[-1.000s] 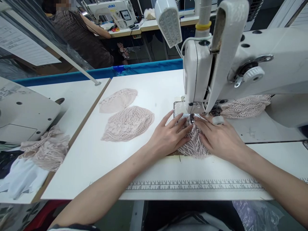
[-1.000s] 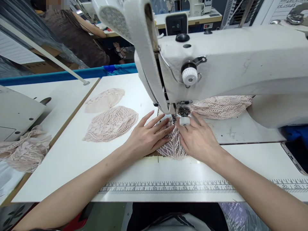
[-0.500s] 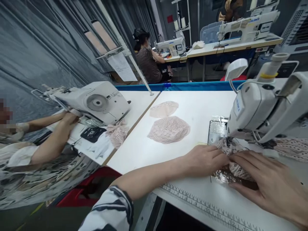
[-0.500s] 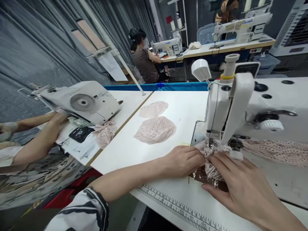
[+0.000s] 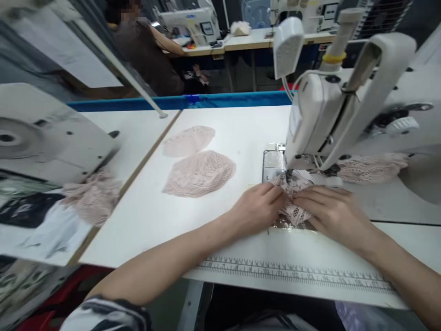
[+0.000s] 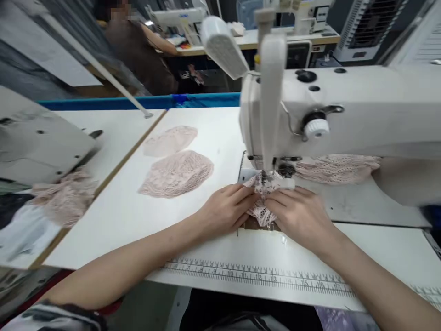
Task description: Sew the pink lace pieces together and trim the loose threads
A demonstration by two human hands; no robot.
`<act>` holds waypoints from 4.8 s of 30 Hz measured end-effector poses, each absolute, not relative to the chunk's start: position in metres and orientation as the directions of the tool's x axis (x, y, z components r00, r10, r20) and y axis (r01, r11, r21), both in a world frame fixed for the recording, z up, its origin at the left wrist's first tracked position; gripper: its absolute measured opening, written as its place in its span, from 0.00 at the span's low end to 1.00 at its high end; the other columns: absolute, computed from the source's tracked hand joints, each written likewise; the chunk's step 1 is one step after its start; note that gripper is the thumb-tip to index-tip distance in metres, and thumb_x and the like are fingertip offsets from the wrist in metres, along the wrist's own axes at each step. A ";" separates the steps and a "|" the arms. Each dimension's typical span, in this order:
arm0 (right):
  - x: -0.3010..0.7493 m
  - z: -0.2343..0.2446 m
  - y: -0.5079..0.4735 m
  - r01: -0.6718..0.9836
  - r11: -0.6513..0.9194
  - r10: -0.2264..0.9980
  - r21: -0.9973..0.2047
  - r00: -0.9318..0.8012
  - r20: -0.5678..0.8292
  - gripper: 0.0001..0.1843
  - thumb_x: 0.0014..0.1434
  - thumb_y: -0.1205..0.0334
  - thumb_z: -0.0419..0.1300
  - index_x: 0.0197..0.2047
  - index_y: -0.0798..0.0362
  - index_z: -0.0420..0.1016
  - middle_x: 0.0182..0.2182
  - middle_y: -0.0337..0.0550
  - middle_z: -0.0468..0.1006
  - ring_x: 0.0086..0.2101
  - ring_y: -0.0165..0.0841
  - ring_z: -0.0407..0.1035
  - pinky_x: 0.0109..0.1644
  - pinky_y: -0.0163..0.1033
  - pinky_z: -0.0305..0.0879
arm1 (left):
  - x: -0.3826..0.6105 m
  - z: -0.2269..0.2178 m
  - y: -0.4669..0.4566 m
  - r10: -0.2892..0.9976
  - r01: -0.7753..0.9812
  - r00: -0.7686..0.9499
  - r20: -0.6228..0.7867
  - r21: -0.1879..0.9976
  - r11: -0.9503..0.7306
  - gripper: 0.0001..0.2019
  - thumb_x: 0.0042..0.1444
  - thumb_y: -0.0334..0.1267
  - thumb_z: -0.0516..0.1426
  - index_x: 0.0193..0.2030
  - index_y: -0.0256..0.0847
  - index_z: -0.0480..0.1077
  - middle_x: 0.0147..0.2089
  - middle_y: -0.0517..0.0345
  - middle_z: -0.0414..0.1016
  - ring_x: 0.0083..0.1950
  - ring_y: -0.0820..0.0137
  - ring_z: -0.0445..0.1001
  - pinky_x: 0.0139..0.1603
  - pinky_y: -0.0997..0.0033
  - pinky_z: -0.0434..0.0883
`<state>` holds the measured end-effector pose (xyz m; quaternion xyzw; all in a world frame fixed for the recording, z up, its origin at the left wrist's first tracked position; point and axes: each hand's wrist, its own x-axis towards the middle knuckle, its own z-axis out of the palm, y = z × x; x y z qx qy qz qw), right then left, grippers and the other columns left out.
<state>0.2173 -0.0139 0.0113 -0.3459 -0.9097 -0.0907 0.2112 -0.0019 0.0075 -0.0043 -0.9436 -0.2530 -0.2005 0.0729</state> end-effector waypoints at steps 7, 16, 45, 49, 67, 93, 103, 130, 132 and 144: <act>0.217 0.010 -0.013 0.690 0.723 0.614 0.027 -0.660 0.432 0.17 0.52 0.78 0.54 0.39 0.54 0.79 0.43 0.40 0.82 0.38 0.34 0.75 0.33 0.38 0.65 | -0.001 -0.002 0.010 0.407 0.483 0.801 0.438 -0.073 -0.873 0.12 0.62 0.29 0.51 0.51 0.27 0.68 0.40 0.48 0.74 0.38 0.65 0.69 0.35 0.65 0.74; 0.215 0.011 -0.013 0.725 0.689 0.678 -0.015 -0.638 0.365 0.20 0.51 0.77 0.53 0.45 0.57 0.76 0.41 0.44 0.81 0.38 0.34 0.73 0.36 0.39 0.66 | 0.001 -0.003 0.011 0.379 0.458 0.780 0.498 -0.041 -0.888 0.08 0.63 0.28 0.52 0.43 0.30 0.72 0.38 0.50 0.75 0.36 0.68 0.71 0.33 0.68 0.74; 0.213 0.007 -0.012 0.642 0.767 0.548 0.007 -0.661 0.513 0.17 0.56 0.80 0.52 0.36 0.56 0.79 0.37 0.43 0.83 0.36 0.35 0.77 0.37 0.38 0.74 | -0.003 -0.003 0.009 0.381 0.476 0.843 0.381 -0.195 -0.858 0.14 0.65 0.31 0.51 0.53 0.27 0.72 0.53 0.43 0.76 0.57 0.60 0.74 0.58 0.59 0.74; 0.213 0.006 -0.012 0.647 0.762 0.540 0.024 -0.655 0.528 0.17 0.56 0.81 0.51 0.35 0.56 0.79 0.37 0.43 0.83 0.37 0.34 0.77 0.37 0.37 0.74 | -0.003 -0.005 0.010 0.375 0.473 0.841 0.390 -0.195 -0.859 0.15 0.64 0.30 0.51 0.53 0.26 0.71 0.53 0.41 0.76 0.57 0.59 0.74 0.58 0.58 0.74; 0.217 0.001 -0.004 0.669 0.737 0.553 0.092 -0.676 0.488 0.17 0.58 0.81 0.51 0.39 0.58 0.79 0.42 0.44 0.82 0.37 0.34 0.78 0.30 0.38 0.70 | -0.006 -0.002 0.021 0.385 0.466 0.851 0.356 -0.178 -0.867 0.16 0.65 0.31 0.50 0.56 0.30 0.70 0.57 0.47 0.75 0.60 0.62 0.71 0.65 0.51 0.65; 0.213 0.000 -0.007 0.676 0.718 0.525 0.164 -0.681 0.510 0.16 0.60 0.79 0.53 0.42 0.57 0.79 0.42 0.45 0.82 0.40 0.34 0.77 0.35 0.37 0.72 | -0.007 -0.003 0.023 0.354 0.439 0.844 0.403 -0.142 -0.887 0.15 0.64 0.31 0.50 0.53 0.32 0.72 0.52 0.47 0.78 0.56 0.64 0.76 0.67 0.49 0.63; 0.212 0.001 -0.011 0.679 0.709 0.517 0.189 -0.683 0.517 0.12 0.60 0.77 0.56 0.42 0.59 0.79 0.41 0.45 0.83 0.41 0.34 0.77 0.42 0.38 0.73 | -0.005 -0.002 0.011 0.336 0.427 0.816 0.469 -0.098 -0.899 0.14 0.63 0.37 0.55 0.50 0.32 0.74 0.49 0.50 0.80 0.53 0.65 0.77 0.68 0.53 0.62; 0.211 -0.003 -0.012 0.754 0.652 0.631 0.087 -0.602 0.490 0.18 0.56 0.81 0.53 0.44 0.60 0.78 0.41 0.45 0.82 0.37 0.34 0.74 0.35 0.39 0.68 | -0.003 -0.002 0.014 0.378 0.492 0.819 0.432 -0.189 -0.850 0.15 0.66 0.39 0.52 0.52 0.32 0.73 0.51 0.49 0.78 0.54 0.64 0.76 0.64 0.53 0.67; 0.211 -0.002 -0.013 0.751 0.656 0.632 0.076 -0.601 0.488 0.17 0.56 0.81 0.53 0.43 0.59 0.79 0.40 0.45 0.82 0.37 0.34 0.74 0.34 0.39 0.67 | -0.004 -0.001 0.012 0.382 0.498 0.817 0.432 -0.195 -0.845 0.15 0.65 0.39 0.52 0.50 0.32 0.74 0.50 0.49 0.79 0.53 0.64 0.77 0.63 0.53 0.68; 0.211 0.000 -0.010 0.765 0.620 0.622 0.176 -0.616 0.483 0.15 0.59 0.79 0.54 0.42 0.58 0.79 0.39 0.44 0.82 0.37 0.34 0.74 0.40 0.40 0.66 | -0.002 -0.003 0.016 0.405 0.522 0.799 0.445 -0.178 -0.834 0.18 0.66 0.42 0.51 0.50 0.30 0.74 0.50 0.46 0.79 0.53 0.62 0.77 0.63 0.52 0.68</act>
